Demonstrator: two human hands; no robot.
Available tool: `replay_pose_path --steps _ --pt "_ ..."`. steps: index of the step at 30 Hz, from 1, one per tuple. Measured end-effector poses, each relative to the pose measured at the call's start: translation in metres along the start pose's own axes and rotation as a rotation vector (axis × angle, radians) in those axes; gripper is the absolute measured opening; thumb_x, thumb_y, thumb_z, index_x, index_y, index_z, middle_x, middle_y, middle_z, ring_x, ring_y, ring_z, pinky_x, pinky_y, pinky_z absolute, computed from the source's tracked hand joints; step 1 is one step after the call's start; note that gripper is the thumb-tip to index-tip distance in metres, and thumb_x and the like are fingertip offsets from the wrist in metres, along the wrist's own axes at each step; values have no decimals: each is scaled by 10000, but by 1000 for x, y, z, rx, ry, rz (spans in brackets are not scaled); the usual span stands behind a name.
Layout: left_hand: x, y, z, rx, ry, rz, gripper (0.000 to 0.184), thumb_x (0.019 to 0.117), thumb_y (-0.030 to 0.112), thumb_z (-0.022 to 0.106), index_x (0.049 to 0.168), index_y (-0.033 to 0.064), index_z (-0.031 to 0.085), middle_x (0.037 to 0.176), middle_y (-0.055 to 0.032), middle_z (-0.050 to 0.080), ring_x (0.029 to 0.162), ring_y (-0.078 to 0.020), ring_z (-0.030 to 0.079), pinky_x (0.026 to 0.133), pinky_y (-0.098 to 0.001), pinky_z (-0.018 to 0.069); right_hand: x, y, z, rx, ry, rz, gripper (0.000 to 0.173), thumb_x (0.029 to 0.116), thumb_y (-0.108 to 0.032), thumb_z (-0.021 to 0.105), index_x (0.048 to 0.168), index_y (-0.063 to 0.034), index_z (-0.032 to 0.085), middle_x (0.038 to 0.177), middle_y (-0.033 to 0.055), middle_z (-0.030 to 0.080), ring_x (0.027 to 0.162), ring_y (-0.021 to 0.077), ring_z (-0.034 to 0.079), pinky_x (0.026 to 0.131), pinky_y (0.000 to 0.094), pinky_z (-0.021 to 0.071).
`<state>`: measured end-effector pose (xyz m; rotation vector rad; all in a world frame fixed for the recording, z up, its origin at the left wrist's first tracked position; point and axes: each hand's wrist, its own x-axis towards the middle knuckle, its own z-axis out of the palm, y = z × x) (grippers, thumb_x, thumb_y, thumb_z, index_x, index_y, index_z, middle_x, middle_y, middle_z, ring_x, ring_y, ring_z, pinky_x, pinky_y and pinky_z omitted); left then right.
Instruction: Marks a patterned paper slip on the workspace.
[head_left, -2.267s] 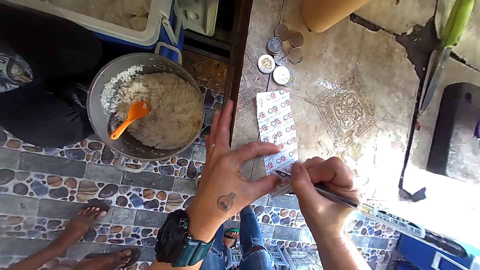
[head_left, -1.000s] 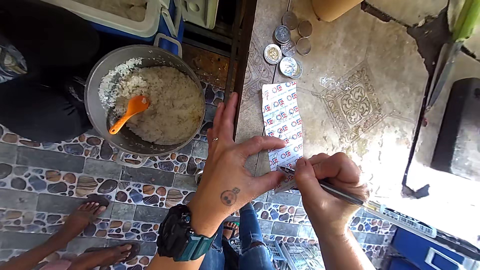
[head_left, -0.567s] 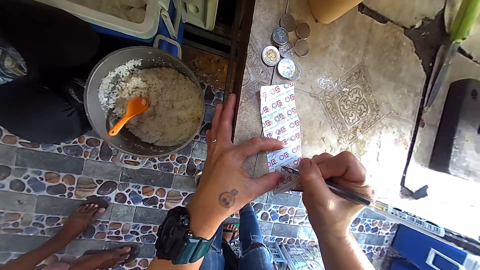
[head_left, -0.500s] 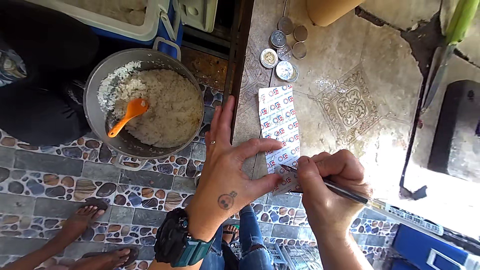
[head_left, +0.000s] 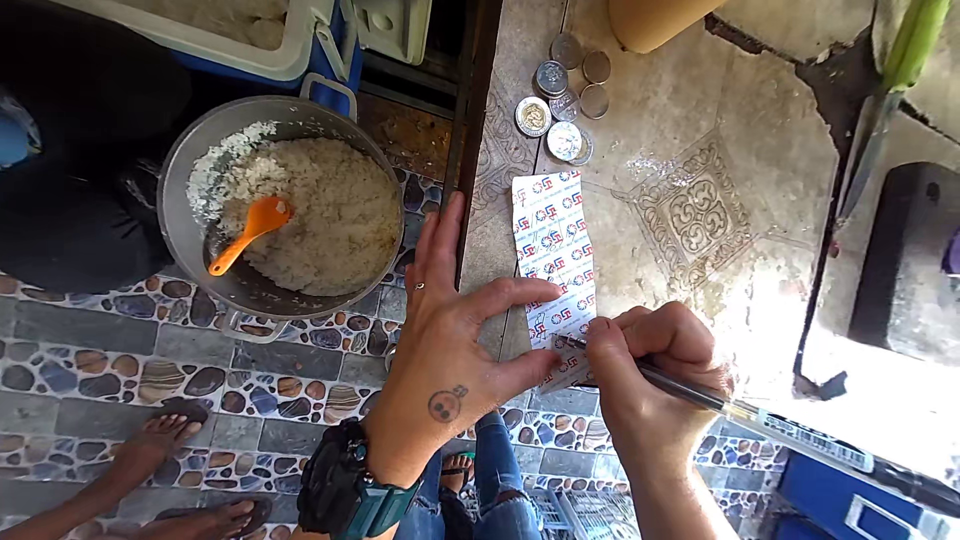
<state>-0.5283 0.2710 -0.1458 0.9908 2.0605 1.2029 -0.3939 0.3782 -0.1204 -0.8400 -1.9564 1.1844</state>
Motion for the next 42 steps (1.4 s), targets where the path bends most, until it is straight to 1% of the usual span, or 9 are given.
replay_pose_path --steps 4,9,14,22,27,30,33,36,42 --pt "0 0 0 -6 -1 -2 437 655 545 876 1066 488 739 1720 -80 39 1577 -352 53 1202 -609 274 3 -3 -3 112 43 51 229 852 -47 677 758 -211 548 611 -97 527 491 -18 515 439 130 470" --pt "0 1 0 -12 -3 -1 434 656 526 876 1066 476 744 1718 -93 38 1576 -354 51 1197 -580 299 9 -4 2 23 88 58 249 847 -46 673 736 -219 532 595 -111 522 462 -28 487 410 123 436" --pt "0 1 -1 -6 -2 -1 422 664 534 866 1066 482 744 1718 -97 48 1575 -361 62 1191 -574 322 8 -4 6 -17 103 58 260 856 -39 672 729 -211 524 586 -114 528 468 -32 501 411 119 439" --pt "0 0 0 -8 1 15 427 675 536 862 1080 473 745 1716 -97 57 1575 -354 59 1206 -578 279 8 -4 8 -37 110 49 260 853 -37 673 722 -206 527 581 -113 530 464 -33 500 410 120 439" --pt "0 1 0 -15 -1 11 434 672 531 867 1085 476 745 1715 -101 51 1573 -359 58 1201 -574 286 8 -3 9 -65 127 24 272 858 -36 671 722 -207 510 574 -116 511 461 -41 483 407 112 423" --pt "0 1 -1 -14 -2 5 421 674 538 863 1075 477 748 1718 -92 48 1575 -356 57 1194 -599 280 8 -2 9 -59 124 7 273 862 -28 666 722 -201 508 581 -112 514 468 -38 486 415 112 425" --pt "0 1 -1 -6 -2 5 418 682 546 856 1080 483 744 1718 -94 43 1574 -354 64 1189 -590 296 8 -2 9 -53 119 1 278 860 -20 664 719 -199 504 580 -111 511 466 -39 481 417 109 428" --pt "-1 1 -1 -3 -6 -3 427 685 551 855 1091 484 742 1719 -87 35 1577 -350 47 1199 -592 277 8 -3 9 -51 115 3 276 859 -14 660 718 -194 506 581 -108 513 466 -37 483 416 112 430" --pt "-1 2 -2 -1 -3 -6 423 684 542 858 1087 481 742 1719 -91 37 1576 -350 53 1198 -581 287 7 -1 7 -69 99 -11 266 858 -27 658 722 -197 506 587 -108 517 475 -34 493 420 116 433"
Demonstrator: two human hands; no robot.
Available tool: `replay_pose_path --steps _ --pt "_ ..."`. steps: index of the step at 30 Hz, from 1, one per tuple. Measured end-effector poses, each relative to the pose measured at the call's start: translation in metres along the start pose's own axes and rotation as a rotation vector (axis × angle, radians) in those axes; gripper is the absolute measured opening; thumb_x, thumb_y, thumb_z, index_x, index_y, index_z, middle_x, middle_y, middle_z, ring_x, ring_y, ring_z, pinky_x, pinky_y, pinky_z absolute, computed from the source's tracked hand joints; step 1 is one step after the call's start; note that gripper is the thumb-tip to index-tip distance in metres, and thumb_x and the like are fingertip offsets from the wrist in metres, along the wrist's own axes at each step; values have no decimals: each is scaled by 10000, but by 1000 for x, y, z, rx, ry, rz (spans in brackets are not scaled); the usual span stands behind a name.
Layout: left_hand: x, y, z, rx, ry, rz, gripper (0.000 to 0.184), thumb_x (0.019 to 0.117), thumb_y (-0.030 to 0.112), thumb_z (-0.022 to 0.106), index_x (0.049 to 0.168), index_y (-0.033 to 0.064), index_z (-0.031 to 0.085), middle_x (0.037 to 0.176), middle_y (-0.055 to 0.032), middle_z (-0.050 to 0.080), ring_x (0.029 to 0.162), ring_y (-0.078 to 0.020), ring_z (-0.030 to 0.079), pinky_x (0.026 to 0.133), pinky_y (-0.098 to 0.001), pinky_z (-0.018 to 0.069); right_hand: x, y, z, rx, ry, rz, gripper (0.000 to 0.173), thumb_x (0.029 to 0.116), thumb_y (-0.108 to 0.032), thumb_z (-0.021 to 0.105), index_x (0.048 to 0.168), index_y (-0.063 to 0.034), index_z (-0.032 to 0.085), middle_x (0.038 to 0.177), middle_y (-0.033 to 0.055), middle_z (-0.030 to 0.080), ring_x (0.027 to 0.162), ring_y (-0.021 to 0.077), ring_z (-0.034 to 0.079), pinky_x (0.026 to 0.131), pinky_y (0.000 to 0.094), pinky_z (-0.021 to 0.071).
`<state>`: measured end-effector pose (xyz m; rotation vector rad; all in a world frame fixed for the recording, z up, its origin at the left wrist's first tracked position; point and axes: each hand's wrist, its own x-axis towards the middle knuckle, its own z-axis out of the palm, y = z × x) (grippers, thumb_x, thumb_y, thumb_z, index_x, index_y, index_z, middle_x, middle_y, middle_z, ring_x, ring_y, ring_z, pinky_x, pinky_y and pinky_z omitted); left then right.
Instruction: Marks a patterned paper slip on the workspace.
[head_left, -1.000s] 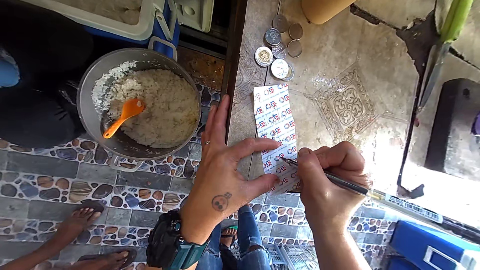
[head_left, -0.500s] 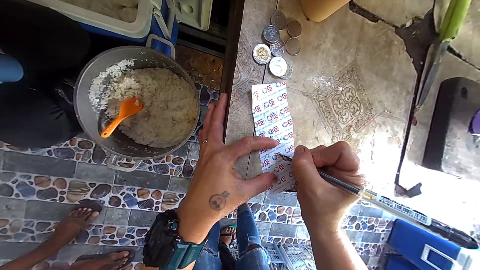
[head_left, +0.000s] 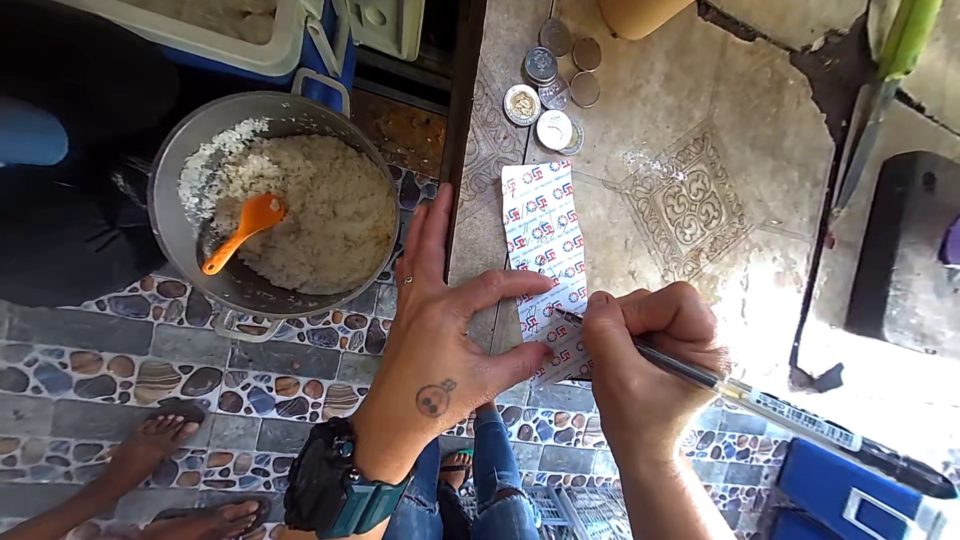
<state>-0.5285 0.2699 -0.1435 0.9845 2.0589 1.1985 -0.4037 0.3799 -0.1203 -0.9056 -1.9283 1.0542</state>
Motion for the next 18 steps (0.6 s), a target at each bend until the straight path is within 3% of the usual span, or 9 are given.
replay_pose_path --steps 18 --pt "0 -1 1 16 -3 4 422 695 563 847 1096 491 736 1718 -89 38 1576 -351 50 1196 -578 294 -2 -6 -7 69 -11 97 264 857 -42 668 718 -212 521 571 -103 507 441 -18 472 385 135 423"
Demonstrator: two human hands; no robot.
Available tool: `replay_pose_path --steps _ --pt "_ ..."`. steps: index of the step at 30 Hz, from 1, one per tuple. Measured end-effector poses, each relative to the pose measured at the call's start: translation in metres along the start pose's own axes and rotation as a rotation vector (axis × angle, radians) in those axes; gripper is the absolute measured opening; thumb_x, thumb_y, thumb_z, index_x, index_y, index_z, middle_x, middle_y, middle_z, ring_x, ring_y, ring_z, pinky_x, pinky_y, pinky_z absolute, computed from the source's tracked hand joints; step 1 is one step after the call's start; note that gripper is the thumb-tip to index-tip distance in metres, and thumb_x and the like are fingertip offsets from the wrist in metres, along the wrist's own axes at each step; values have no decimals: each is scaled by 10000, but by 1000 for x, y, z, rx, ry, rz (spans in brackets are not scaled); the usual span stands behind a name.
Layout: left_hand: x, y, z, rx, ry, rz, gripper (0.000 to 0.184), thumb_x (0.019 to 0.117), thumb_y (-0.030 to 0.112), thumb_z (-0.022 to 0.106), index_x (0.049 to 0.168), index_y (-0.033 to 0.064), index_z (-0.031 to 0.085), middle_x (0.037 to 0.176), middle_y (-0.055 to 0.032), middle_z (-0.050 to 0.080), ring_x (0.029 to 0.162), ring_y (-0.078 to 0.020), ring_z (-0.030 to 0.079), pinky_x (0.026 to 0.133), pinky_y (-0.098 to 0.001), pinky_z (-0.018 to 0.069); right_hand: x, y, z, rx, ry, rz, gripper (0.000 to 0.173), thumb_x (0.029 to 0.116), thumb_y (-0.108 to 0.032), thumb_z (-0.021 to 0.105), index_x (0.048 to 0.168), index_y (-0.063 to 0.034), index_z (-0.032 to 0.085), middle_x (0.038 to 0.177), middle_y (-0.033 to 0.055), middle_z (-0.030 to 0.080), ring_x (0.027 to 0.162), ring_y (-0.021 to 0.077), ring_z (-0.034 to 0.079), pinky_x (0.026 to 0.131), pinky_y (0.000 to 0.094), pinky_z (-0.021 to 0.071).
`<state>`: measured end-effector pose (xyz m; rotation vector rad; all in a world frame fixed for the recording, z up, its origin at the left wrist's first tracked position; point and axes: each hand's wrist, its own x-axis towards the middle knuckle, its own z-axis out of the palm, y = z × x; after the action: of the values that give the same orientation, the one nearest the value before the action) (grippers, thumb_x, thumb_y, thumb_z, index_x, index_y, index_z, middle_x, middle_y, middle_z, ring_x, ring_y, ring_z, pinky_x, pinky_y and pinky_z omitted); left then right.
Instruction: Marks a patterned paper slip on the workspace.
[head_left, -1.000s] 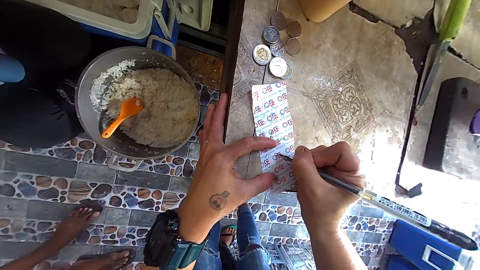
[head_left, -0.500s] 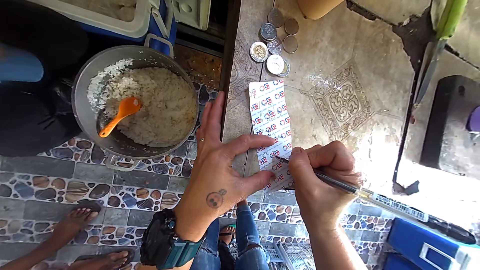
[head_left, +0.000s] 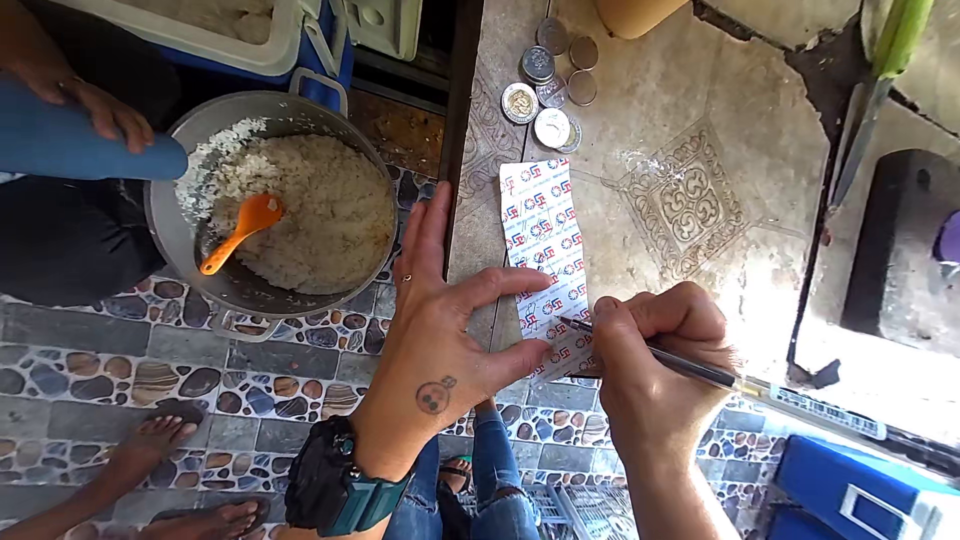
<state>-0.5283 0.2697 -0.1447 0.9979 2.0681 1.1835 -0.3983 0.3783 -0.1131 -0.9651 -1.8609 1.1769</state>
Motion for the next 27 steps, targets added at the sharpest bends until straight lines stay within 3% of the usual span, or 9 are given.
replay_pose_path --steps 27 --pt "-2 0 -1 1 -4 7 447 700 566 853 1121 476 732 1722 -78 16 1578 -346 29 1206 -567 280 -4 6 0 -23 -12 -84 259 847 -14 655 728 -195 515 596 -110 524 482 -42 497 433 106 447"
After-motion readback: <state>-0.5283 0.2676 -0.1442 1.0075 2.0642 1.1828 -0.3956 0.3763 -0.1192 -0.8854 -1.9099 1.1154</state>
